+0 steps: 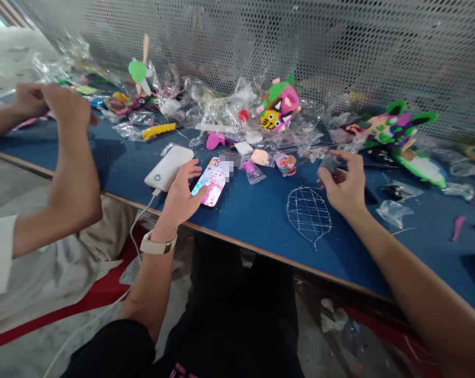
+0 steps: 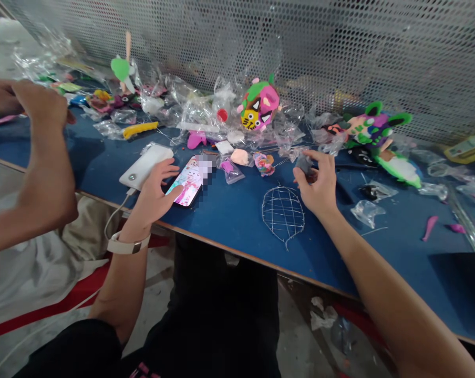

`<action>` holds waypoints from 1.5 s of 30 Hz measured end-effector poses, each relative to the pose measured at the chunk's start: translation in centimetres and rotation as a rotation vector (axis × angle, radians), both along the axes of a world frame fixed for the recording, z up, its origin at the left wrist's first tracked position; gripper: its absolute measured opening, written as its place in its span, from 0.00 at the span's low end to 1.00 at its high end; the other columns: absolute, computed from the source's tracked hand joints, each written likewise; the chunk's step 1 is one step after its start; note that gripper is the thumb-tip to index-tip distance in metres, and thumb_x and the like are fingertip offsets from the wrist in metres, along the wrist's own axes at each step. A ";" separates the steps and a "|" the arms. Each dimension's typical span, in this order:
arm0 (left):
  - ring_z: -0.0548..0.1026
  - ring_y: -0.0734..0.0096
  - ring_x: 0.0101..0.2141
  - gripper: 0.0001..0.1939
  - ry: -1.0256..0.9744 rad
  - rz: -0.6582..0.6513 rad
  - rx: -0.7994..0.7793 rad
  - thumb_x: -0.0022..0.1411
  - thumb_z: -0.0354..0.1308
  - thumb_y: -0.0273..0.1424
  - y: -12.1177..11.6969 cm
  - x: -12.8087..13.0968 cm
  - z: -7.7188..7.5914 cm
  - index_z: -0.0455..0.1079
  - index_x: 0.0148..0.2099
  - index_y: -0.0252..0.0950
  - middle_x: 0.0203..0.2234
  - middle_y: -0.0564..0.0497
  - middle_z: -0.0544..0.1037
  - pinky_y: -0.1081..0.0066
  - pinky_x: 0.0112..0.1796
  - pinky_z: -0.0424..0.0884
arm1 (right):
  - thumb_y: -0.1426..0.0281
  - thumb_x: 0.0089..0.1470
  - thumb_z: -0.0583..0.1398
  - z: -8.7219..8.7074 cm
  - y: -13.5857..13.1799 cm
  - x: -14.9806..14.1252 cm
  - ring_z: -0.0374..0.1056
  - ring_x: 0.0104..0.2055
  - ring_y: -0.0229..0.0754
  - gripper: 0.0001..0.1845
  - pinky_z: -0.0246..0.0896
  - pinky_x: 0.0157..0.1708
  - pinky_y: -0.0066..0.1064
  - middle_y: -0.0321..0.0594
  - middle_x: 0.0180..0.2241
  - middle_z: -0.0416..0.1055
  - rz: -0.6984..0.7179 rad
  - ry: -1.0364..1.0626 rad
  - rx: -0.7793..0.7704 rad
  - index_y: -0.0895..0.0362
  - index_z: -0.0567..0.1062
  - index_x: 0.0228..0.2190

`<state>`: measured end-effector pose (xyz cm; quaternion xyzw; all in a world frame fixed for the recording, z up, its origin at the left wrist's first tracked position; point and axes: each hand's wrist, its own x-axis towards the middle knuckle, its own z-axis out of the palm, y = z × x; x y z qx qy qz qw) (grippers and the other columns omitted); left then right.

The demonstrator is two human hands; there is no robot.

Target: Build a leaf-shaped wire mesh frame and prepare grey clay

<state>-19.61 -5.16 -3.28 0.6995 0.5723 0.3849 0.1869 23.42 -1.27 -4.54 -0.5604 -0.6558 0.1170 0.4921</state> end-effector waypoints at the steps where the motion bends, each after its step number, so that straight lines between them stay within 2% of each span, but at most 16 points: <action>1: 0.80 0.52 0.59 0.35 -0.002 0.000 0.002 0.66 0.65 0.31 0.0 0.0 0.0 0.61 0.71 0.42 0.62 0.41 0.77 0.49 0.59 0.78 | 0.61 0.60 0.66 0.1 0.0 0.0 0.75 0.31 0.37 0.26 0.80 0.30 0.39 0.45 0.58 0.64 -0.003 -0.010 0.009 0.45 0.74 0.58; 5: 0.80 0.52 0.59 0.34 -0.009 0.000 0.007 0.66 0.65 0.31 0.0 0.1 -0.1 0.61 0.72 0.42 0.62 0.41 0.77 0.48 0.59 0.78 | 0.65 0.51 0.73 0.4 -0.2 -0.1 0.76 0.48 0.50 0.33 0.82 0.41 0.44 0.51 0.59 0.66 -0.013 -0.054 0.077 0.48 0.77 0.58; 7: 0.80 0.52 0.58 0.34 -0.013 0.000 0.010 0.66 0.65 0.31 0.0 0.1 -0.1 0.61 0.71 0.43 0.62 0.42 0.77 0.47 0.59 0.78 | 0.67 0.47 0.75 0.3 -0.1 -0.1 0.75 0.51 0.52 0.36 0.82 0.44 0.44 0.54 0.61 0.65 -0.006 -0.031 0.091 0.48 0.76 0.58; 11: 0.80 0.53 0.58 0.34 -0.017 -0.003 0.014 0.66 0.65 0.31 0.0 0.0 0.0 0.61 0.71 0.43 0.61 0.42 0.78 0.48 0.59 0.78 | 0.65 0.48 0.75 -0.2 0.2 0.0 0.78 0.46 0.47 0.38 0.82 0.43 0.42 0.54 0.64 0.67 -0.022 0.042 0.066 0.50 0.74 0.59; 14: 0.80 0.52 0.59 0.34 -0.014 -0.002 0.004 0.66 0.65 0.31 -0.1 0.1 0.0 0.61 0.71 0.43 0.61 0.42 0.78 0.48 0.59 0.78 | 0.64 0.48 0.76 -0.2 0.2 0.0 0.80 0.45 0.48 0.37 0.82 0.42 0.42 0.56 0.65 0.71 -0.041 0.049 0.069 0.52 0.75 0.58; 18: 0.79 0.53 0.59 0.34 -0.012 0.003 0.008 0.66 0.64 0.30 -0.1 0.1 0.0 0.61 0.71 0.42 0.61 0.42 0.78 0.48 0.60 0.77 | 0.67 0.48 0.75 0.5 -0.2 -0.5 0.80 0.53 0.56 0.27 0.83 0.39 0.42 0.59 0.63 0.75 -0.046 0.017 0.145 0.55 0.78 0.50; 21: 0.79 0.53 0.59 0.34 -0.001 0.002 0.015 0.66 0.64 0.31 -0.1 0.1 0.0 0.61 0.72 0.40 0.61 0.41 0.77 0.48 0.61 0.77 | 0.66 0.50 0.74 1.1 -0.5 -0.9 0.79 0.53 0.57 0.20 0.82 0.35 0.41 0.59 0.59 0.78 -0.068 -0.018 0.168 0.55 0.79 0.44; 24: 0.79 0.53 0.58 0.34 0.010 0.002 0.021 0.66 0.64 0.31 -0.1 0.1 0.0 0.61 0.72 0.41 0.61 0.41 0.77 0.47 0.61 0.77 | 0.63 0.49 0.72 1.4 -0.6 -1.0 0.79 0.49 0.55 0.16 0.78 0.31 0.41 0.56 0.56 0.79 -0.098 -0.057 0.194 0.54 0.80 0.40; 29: 0.79 0.52 0.59 0.34 0.016 0.006 0.026 0.66 0.64 0.31 -0.1 0.1 -0.2 0.60 0.72 0.42 0.62 0.40 0.77 0.47 0.61 0.77 | 0.60 0.48 0.70 1.5 -0.6 -0.9 0.76 0.37 0.47 0.12 0.73 0.28 0.41 0.51 0.53 0.78 -0.131 -0.082 0.217 0.53 0.77 0.31; 36: 0.79 0.52 0.59 0.35 0.024 -0.005 0.043 0.66 0.64 0.30 -0.1 0.0 -0.4 0.60 0.72 0.43 0.62 0.41 0.77 0.47 0.61 0.77 | 0.58 0.57 0.67 1.7 -0.7 -0.7 0.76 0.49 0.55 0.14 0.75 0.33 0.45 0.50 0.54 0.77 -0.131 -0.145 0.191 0.50 0.74 0.25; 41: 0.79 0.52 0.59 0.35 0.035 -0.002 0.041 0.67 0.64 0.31 -0.2 0.1 -0.2 0.60 0.72 0.42 0.62 0.41 0.76 0.48 0.61 0.77 | 0.56 0.62 0.64 1.8 -0.9 -0.6 0.76 0.47 0.54 0.22 0.76 0.38 0.48 0.50 0.53 0.76 -0.122 -0.190 0.190 0.51 0.69 0.20; 45: 0.79 0.52 0.59 0.35 0.030 -0.007 0.034 0.67 0.65 0.32 -0.2 0.1 -0.1 0.59 0.73 0.42 0.62 0.41 0.76 0.47 0.61 0.77 | 0.57 0.61 0.65 2.0 -1.0 -0.7 0.76 0.44 0.53 0.22 0.75 0.38 0.49 0.50 0.53 0.76 -0.122 -0.211 0.172 0.50 0.69 0.19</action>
